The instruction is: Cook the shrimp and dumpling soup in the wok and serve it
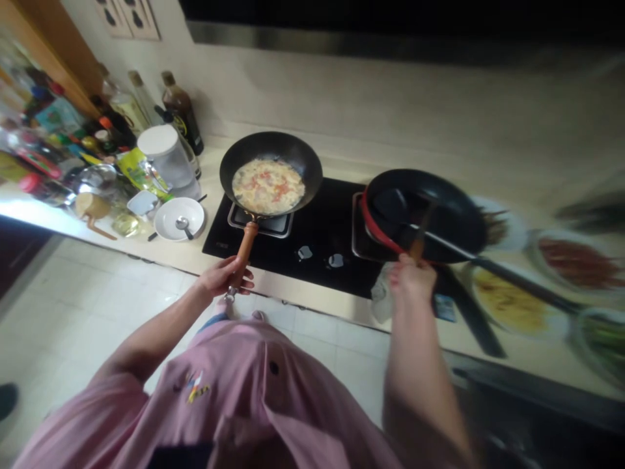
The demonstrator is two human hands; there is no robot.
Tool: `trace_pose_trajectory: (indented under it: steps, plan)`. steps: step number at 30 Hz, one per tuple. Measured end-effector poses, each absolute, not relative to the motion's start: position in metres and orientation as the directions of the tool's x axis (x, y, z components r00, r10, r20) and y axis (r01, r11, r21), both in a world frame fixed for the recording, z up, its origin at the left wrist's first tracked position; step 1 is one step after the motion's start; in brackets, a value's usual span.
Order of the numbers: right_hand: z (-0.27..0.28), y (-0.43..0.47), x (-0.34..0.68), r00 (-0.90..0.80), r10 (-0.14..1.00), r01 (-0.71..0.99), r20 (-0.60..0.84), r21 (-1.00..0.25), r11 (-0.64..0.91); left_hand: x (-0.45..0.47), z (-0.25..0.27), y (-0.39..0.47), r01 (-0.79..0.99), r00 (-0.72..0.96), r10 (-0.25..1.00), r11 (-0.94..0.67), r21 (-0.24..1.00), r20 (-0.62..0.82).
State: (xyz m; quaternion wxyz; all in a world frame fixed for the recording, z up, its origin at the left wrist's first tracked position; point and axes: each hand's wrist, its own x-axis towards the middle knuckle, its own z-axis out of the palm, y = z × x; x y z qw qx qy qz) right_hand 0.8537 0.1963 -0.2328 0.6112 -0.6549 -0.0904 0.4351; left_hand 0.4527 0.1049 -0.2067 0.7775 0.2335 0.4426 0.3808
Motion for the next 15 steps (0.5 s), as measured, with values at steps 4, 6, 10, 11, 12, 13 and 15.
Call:
trace_pose_trajectory:
  steps: [4, 6, 10, 11, 12, 13, 15]
  plan:
    - [-0.216, 0.164, 0.836, 0.714, 0.652, -0.284, -0.255, -0.957, -0.062, 0.460, -0.212, 0.119, -0.381, 0.296, 0.789, 0.614, 0.691, -0.538]
    - [-0.208, 0.145, 0.826, 0.647, 0.739, -0.270, -0.191, -0.963, -0.012, 0.465, -0.213, 0.125, -0.386, 0.312, 0.775, 0.632, 0.672, -0.549]
    - [-0.196, 0.117, 0.805, 0.608, 0.790, -0.101, -0.080, -0.995, -0.022, 0.475, -0.205, 0.134, -0.393, 0.363, 0.750, 0.661, 0.639, -0.553]
    - [-0.194, 0.113, 0.802, 0.659, 0.752, -0.021, -0.029, -1.000, -0.020, 0.477, -0.201, 0.135, -0.396, 0.361, 0.751, 0.660, 0.638, -0.553]
    - [-0.190, 0.111, 0.799, 0.689, 0.724, 0.043, 0.022, -0.999, -0.011, 0.478, -0.198, 0.136, -0.397, 0.352, 0.752, 0.659, 0.638, -0.558]
    - [-0.186, 0.109, 0.797, 0.682, 0.729, 0.083, 0.058, -0.997, 0.002, 0.479, -0.195, 0.136, -0.393, 0.339, 0.750, 0.661, 0.639, -0.568]
    - [-0.174, 0.108, 0.794, 0.577, 0.813, 0.118, 0.078, -0.993, 0.012, 0.480, -0.190, 0.134, -0.376, 0.315, 0.737, 0.675, 0.635, -0.598]
